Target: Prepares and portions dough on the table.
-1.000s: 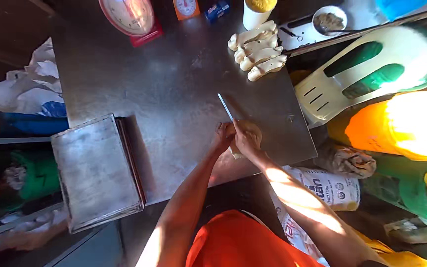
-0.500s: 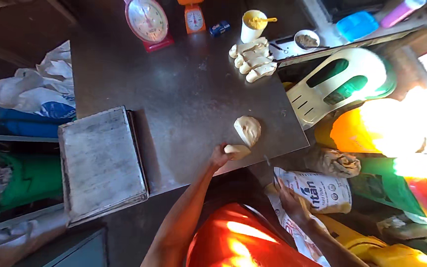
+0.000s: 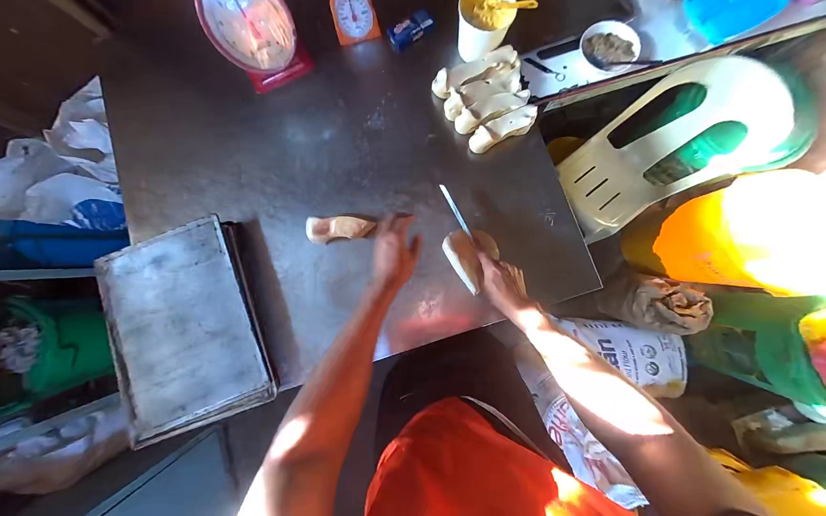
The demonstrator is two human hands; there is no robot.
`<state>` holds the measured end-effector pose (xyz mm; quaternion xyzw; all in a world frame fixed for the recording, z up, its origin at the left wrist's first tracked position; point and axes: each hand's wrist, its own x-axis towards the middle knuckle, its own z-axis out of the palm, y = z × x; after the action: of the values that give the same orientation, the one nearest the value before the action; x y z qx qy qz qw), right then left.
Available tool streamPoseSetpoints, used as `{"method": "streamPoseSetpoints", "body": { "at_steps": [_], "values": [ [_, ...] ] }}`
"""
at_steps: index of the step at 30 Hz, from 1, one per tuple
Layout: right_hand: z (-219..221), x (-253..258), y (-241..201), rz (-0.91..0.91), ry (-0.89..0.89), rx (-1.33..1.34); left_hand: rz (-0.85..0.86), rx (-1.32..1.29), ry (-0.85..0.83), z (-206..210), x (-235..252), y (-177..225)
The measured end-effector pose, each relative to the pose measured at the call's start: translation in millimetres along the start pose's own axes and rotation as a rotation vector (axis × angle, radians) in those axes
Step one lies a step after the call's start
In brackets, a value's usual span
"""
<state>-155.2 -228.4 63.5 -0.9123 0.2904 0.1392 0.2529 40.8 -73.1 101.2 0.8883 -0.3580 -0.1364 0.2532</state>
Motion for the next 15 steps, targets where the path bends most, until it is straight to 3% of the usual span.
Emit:
{"method": "streamPoseSetpoints", "body": {
  "at_steps": [3, 6, 11, 13, 15],
  "values": [
    [3, 42, -8, -0.037, 0.009, 0.028, 0.062, -0.211, -0.1, 90, 5, 24],
    [14, 41, 4, -0.063, 0.062, -0.017, 0.007, -0.247, -0.044, 128, 4, 19],
    [44, -85, 84, -0.031, -0.073, -0.081, -0.049, -0.191, -0.076, 120, -5, 11],
    [42, -139, 119, -0.002, -0.209, -0.072, -0.17, -0.209, -0.191, 107, -8, 11],
    [42, -185, 146, -0.006, -0.143, -0.041, -0.224, -0.273, -0.301, 89, -17, 9]
  ]
}}
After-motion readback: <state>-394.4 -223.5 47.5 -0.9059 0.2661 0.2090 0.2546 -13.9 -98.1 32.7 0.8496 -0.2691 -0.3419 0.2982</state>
